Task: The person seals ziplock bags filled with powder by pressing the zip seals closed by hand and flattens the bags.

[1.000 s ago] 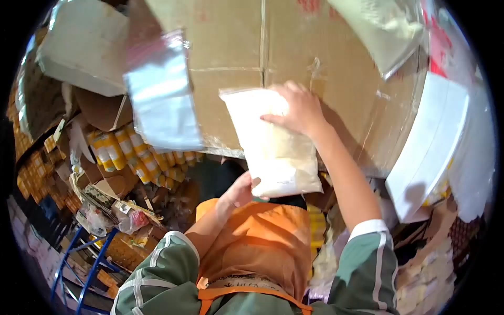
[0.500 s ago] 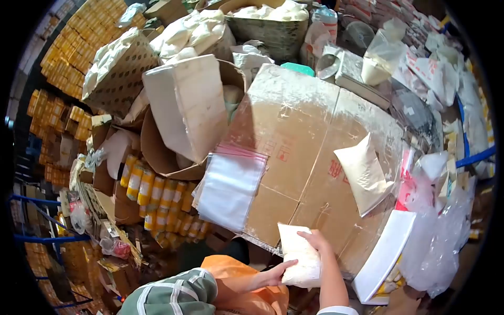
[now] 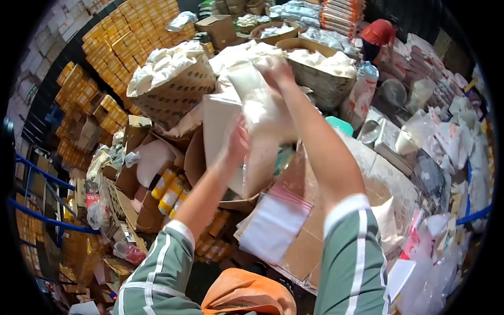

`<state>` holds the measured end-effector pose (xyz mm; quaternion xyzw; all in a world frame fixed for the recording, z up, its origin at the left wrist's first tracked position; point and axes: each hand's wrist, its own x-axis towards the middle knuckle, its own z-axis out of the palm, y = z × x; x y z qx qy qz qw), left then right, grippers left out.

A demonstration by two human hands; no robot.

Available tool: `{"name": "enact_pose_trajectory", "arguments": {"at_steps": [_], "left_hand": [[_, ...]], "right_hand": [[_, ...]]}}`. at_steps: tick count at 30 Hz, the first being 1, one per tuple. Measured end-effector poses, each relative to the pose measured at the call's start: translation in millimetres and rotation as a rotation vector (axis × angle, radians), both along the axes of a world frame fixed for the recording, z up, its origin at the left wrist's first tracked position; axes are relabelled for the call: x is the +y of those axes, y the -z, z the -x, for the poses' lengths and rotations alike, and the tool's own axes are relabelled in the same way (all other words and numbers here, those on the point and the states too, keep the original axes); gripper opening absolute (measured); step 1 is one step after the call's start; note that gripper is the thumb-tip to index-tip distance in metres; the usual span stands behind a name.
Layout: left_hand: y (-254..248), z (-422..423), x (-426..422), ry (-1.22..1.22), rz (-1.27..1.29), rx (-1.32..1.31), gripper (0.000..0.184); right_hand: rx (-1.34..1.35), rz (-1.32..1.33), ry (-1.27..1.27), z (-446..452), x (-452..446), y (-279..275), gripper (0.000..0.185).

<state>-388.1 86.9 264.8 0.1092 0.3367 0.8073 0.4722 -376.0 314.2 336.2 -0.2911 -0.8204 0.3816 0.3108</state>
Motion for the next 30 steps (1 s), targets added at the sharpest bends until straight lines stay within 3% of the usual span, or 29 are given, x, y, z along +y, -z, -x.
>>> {"name": "enact_pose_trajectory", "arguments": {"at_steps": [1,3,4,6,8,9,11,12,13,14,15,16,18,19,21,22,25,27,30], "left_hand": [[-1.3,58.1,12.3,-0.183,0.026,-0.021,0.042],[9.4,118.8,5.3,-0.444,0.231,0.024,0.039],[25.6,126.6,-14.6,-0.455,0.256,0.008,0.039],[66.6,109.2,-64.8,-0.143,0.271,0.498,0.037],[123.1,64.8,-112.2,-0.150,0.476,0.425,0.020],[168.2,42.9,-136.3,-0.151,0.480,0.458,0.013],[219.3,-31.7,-177.4,-0.117,0.691,0.447,0.008],[246.7,-65.1,-194.3,-0.177,0.689,0.962,0.009],[263.3,-100.0,-208.3,0.023,0.807,1.005,0.018],[267.5,-129.5,-217.3,0.160,0.823,1.183,0.030],[268.5,-154.1,-226.8,0.306,0.828,1.356,0.043],[277.8,-170.8,-235.1,0.317,0.818,1.337,0.043],[308.4,-194.1,-237.9,0.465,0.756,1.792,0.064],[332.0,-195.5,-234.1,0.467,0.731,1.785,0.064],[374.7,-203.6,-240.1,0.699,0.803,1.985,0.068],[371.2,-199.1,-238.1,0.660,0.749,2.041,0.057],[386.0,-205.3,-235.7,0.628,0.617,2.034,0.054],[394.2,-210.3,-238.5,0.556,0.589,2.083,0.046],[389.3,-214.2,-242.9,0.711,0.595,1.981,0.032]], "right_hand": [[0.009,-0.377,0.244,16.8,-26.6,-44.3,0.064],[-0.055,-0.329,0.290,44.9,-69.3,-64.9,0.061],[0.084,-0.440,0.186,44.1,-86.9,-42.0,0.056],[0.238,-0.496,-0.033,14.8,-129.8,23.8,0.046],[0.195,-0.287,-0.183,-43.2,-176.0,93.3,0.036],[0.077,-0.250,-0.117,-71.8,-193.2,154.0,0.033],[-0.020,0.246,-0.084,-152.4,-245.7,258.4,0.028],[-0.155,0.202,-0.019,-205.9,-278.2,314.6,0.028],[-0.412,0.292,0.027,-255.2,-313.5,335.3,0.026],[-0.361,0.534,0.087,-315.4,-352.3,394.6,0.021],[-0.419,0.656,0.069,-359.9,-384.3,387.4,0.018],[-0.359,0.808,0.062,-401.8,-414.9,381.0,0.018],[-0.671,0.994,0.022,-471.8,-445.6,358.3,0.019],[-0.762,1.073,0.030,-498.4,-456.0,354.6,0.018],[-0.816,1.218,0.135,-544.3,-470.1,348.3,0.016],[-0.843,1.248,0.209,-559.9,-471.9,344.3,0.016],[-0.594,1.396,0.571,-590.3,-477.6,334.4,0.018],[-0.542,1.397,0.625,-597.3,-481.7,333.0,0.021],[-0.485,1.435,0.565,-606.0,-493.5,337.7,0.020]]}}
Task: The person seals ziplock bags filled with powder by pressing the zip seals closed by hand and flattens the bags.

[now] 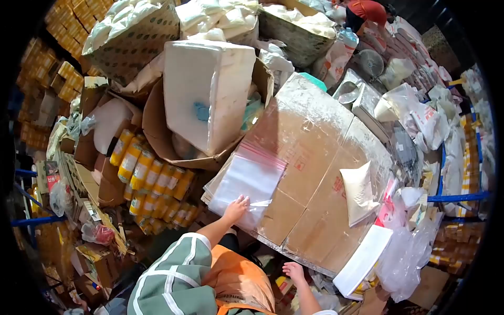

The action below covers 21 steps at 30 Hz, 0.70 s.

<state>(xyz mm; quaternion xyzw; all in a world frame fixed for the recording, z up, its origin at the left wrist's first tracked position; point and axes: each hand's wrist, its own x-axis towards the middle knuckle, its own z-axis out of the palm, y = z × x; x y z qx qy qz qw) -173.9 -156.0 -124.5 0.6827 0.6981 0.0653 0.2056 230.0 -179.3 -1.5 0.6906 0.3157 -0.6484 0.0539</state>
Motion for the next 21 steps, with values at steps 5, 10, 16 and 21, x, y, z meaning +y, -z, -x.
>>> {"name": "enact_pose_trajectory", "arguments": {"at_steps": [5,10,16,21], "left_hand": [[-19.9,10.5,16.1,0.062,0.023,0.035,0.026],[-149.2,-15.4,28.2,0.003,-0.149,-0.237,0.020],[-304.0,-77.7,-1.8,0.012,0.003,-1.103,0.025],[-388.2,-81.9,-41.5,-0.085,-0.003,-1.643,0.037]], "right_hand": [[0.128,-0.087,-0.104,-4.9,-33.0,-4.0,0.021],[0.251,-0.219,-0.054,-19.2,-50.8,-14.6,0.021],[0.702,-0.615,0.277,28.4,-10.4,-82.4,0.072],[1.250,-0.426,0.113,63.9,34.5,-116.0,0.083]]}}
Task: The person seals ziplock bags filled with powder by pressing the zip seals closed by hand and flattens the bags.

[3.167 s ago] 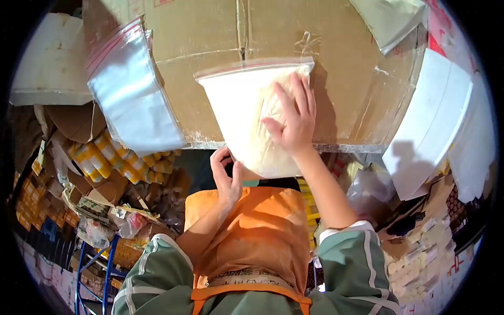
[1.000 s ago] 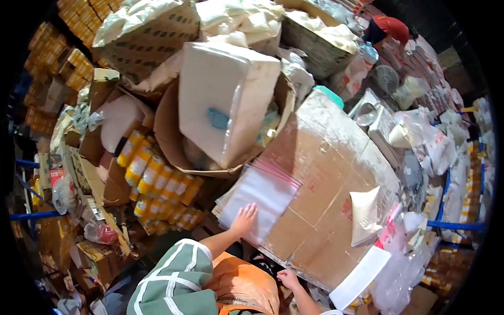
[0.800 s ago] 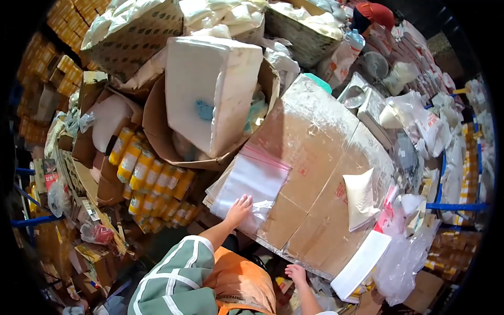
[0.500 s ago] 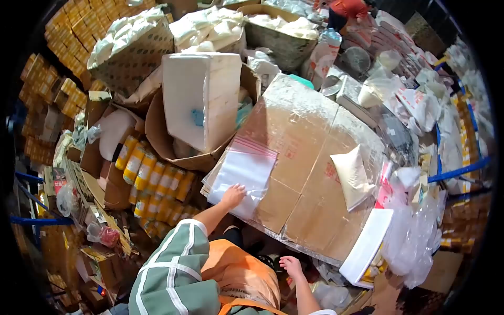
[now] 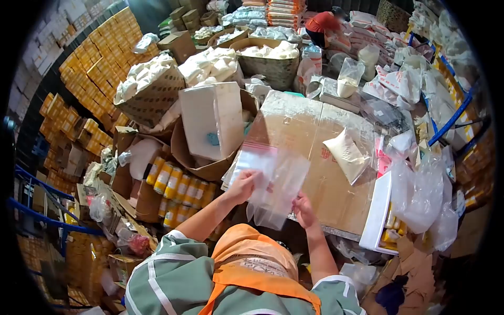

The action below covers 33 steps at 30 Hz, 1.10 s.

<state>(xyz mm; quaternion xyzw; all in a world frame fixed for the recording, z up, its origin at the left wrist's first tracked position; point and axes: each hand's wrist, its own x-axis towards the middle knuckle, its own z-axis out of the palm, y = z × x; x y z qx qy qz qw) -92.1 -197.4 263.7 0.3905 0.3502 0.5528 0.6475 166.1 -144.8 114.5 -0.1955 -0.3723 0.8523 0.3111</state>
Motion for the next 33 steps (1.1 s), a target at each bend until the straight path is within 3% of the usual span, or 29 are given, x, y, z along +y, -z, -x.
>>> {"name": "enact_pose_trajectory", "arguments": {"at_steps": [2,5,6,8,9,10,12,13,16,18,19,20,22,23,24,25,26,27,28,30,31,32,33], "left_hand": [[-1.0,8.7,-4.9,-0.064,0.012,-0.003,0.039],[0.9,34.3,-4.1,-0.263,0.188,-0.328,0.034],[12.4,45.3,-1.7,-0.254,0.184,-0.332,0.034],[21.0,63.3,-0.4,-0.277,0.205,-0.398,0.028],[43.6,82.2,3.0,-0.245,0.239,-0.353,0.030],[51.4,96.4,4.0,-0.245,0.230,-0.368,0.030],[66.3,115.5,-6.4,-0.125,-0.025,-0.652,0.033],[45.6,118.4,-12.7,-0.232,0.114,-0.579,0.038],[25.9,134.4,-25.0,-0.049,0.022,-0.745,0.040],[8.1,135.5,-33.0,0.004,0.029,-0.759,0.039],[0.3,136.8,-37.2,0.065,0.039,-0.762,0.039],[-8.2,141.5,-40.9,0.061,0.043,-0.771,0.039],[-20.6,154.3,-40.8,-0.076,0.223,-0.643,0.039],[-5.5,170.4,-36.8,-0.099,0.218,-0.633,0.040],[16.5,184.4,-30.6,-0.224,0.262,-0.597,0.040],[48.7,203.3,-22.7,-0.240,0.236,-0.589,0.040],[72.2,221.2,-20.7,-0.257,0.211,-0.581,0.040],[75.5,236.7,-24.8,-0.379,0.324,-0.462,0.034],[78.3,248.6,-28.1,-0.497,0.434,-0.338,0.028],[112.7,261.3,-24.0,-1.097,0.503,0.199,0.016],[87.7,253.6,-31.1,-1.122,0.339,0.276,0.010],[70.6,239.6,-36.0,-0.987,0.205,0.205,0.012],[56.4,221.8,-30.4,-0.916,0.041,0.267,0.013]], "right_hand": [[0.005,-0.014,0.008,18.6,-12.5,-59.3,0.079],[0.221,0.052,-0.010,52.3,-30.9,-116.3,0.081],[0.217,0.045,-0.002,61.2,-28.4,-98.8,0.081],[0.520,0.183,-0.294,79.1,-24.6,-44.4,0.090],[0.253,0.121,-0.170,80.7,-30.7,-40.0,0.093],[0.238,0.113,-0.175,91.6,-30.5,-50.7,0.093],[0.276,0.216,-0.116,126.2,-51.7,-87.8,0.092],[0.259,0.223,-0.117,144.4,-57.4,-101.6,0.092],[0.425,0.387,-0.332,196.9,-66.9,-109.1,0.080],[0.305,0.644,-0.285,226.1,-63.1,-50.5,0.060],[0.371,0.693,-0.293,234.8,-55.4,-8.3,0.042],[0.362,0.700,-0.291,239.2,-57.9,-21.6,0.042],[0.041,0.536,0.067,247.8,-58.0,-47.8,0.031],[0.374,0.566,-0.108,240.8,-43.1,-32.5,0.027],[0.090,0.462,0.040,228.8,-34.8,-52.2,0.028],[0.314,0.414,-0.098,212.5,-12.7,-28.4,0.023],[0.073,0.348,0.179,215.3,-18.4,-67.3,0.021],[-0.172,0.270,0.450,220.9,-19.8,-114.9,0.021],[-0.107,0.137,0.391,212.9,-5.5,-121.8,0.021],[-0.050,0.011,0.340,207.2,3.0,-140.2,0.027],[-0.211,-0.165,0.430,218.2,2.2,-159.9,0.032],[-0.371,-0.345,0.519,231.8,5.1,-177.2,0.038],[-0.374,-0.347,0.527,246.9,6.7,-188.3,0.038]]}}
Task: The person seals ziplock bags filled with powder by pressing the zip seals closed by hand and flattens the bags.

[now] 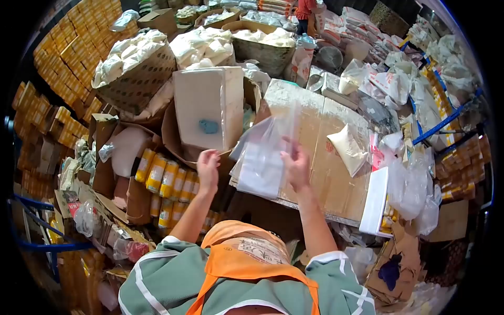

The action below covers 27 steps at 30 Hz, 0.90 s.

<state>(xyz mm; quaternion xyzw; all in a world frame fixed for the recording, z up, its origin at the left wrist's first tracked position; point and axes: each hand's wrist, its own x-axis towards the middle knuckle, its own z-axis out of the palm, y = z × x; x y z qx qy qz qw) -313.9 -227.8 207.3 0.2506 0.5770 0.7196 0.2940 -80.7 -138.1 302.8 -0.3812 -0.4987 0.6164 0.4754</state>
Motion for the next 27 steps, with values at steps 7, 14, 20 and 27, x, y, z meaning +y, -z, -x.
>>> {"name": "enact_pose_trajectory", "arguments": {"at_steps": [7,14,20,27], "left_hand": [[-50.2,-69.4,10.9,0.470,-0.159,-0.254,0.021],[-40.0,-84.1,4.0,0.608,-0.101,-0.412,0.020],[-38.0,-113.3,19.4,0.714,-0.067,-0.483,0.013],[-46.9,-170.2,42.8,0.856,0.023,-0.357,0.020]], "right_hand": [[-0.519,-0.515,-0.315,46.6,-33.1,-6.7,0.048],[-0.593,-0.440,-0.069,-0.5,-32.9,11.9,0.026],[-0.603,-0.475,-0.068,-34.6,-52.2,-7.7,0.034],[-0.597,-0.387,0.163,-81.4,-61.8,-10.7,0.023]]}}
